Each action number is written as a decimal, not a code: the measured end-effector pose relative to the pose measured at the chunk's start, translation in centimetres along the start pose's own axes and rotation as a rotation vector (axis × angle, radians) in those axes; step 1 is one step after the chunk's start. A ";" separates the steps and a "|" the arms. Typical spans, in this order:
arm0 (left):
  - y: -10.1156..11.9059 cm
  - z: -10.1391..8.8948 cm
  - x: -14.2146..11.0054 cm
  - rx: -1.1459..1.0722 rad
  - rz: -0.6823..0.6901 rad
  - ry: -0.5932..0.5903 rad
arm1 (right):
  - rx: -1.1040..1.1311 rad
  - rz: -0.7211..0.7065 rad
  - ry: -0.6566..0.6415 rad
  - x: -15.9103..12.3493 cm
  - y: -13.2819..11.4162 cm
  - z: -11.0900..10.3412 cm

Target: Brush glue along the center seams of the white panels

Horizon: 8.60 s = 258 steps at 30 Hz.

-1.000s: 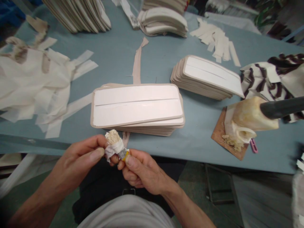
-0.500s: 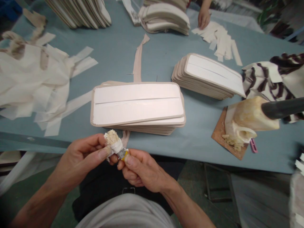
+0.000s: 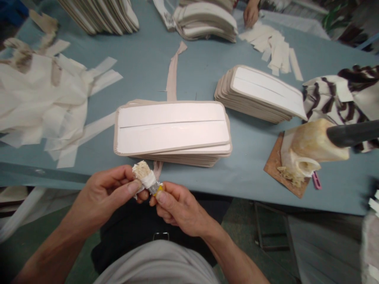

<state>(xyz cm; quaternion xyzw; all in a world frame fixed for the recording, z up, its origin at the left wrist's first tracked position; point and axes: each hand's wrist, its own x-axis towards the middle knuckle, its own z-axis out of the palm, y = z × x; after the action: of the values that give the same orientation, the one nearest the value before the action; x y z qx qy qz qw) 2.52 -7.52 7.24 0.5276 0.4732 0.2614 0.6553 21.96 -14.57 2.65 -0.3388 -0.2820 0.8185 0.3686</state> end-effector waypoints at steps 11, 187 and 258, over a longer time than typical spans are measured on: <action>-1.4 -0.4 0.3 -0.132 -0.034 -0.149 | -0.075 -0.013 0.009 -0.3 -0.2 -0.5; -1.0 -0.3 0.9 0.015 -0.035 -0.129 | -0.359 -0.096 0.395 -0.5 1.9 0.5; -1.2 0.6 0.2 0.497 0.201 0.161 | 0.286 -0.050 0.067 -0.5 0.9 -0.1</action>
<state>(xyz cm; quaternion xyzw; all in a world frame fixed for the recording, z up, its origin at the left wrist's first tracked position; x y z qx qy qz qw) 2.96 -7.94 6.07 0.6940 0.5185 0.2422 0.4369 21.89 -15.42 2.11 -0.3029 -0.1583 0.8290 0.4427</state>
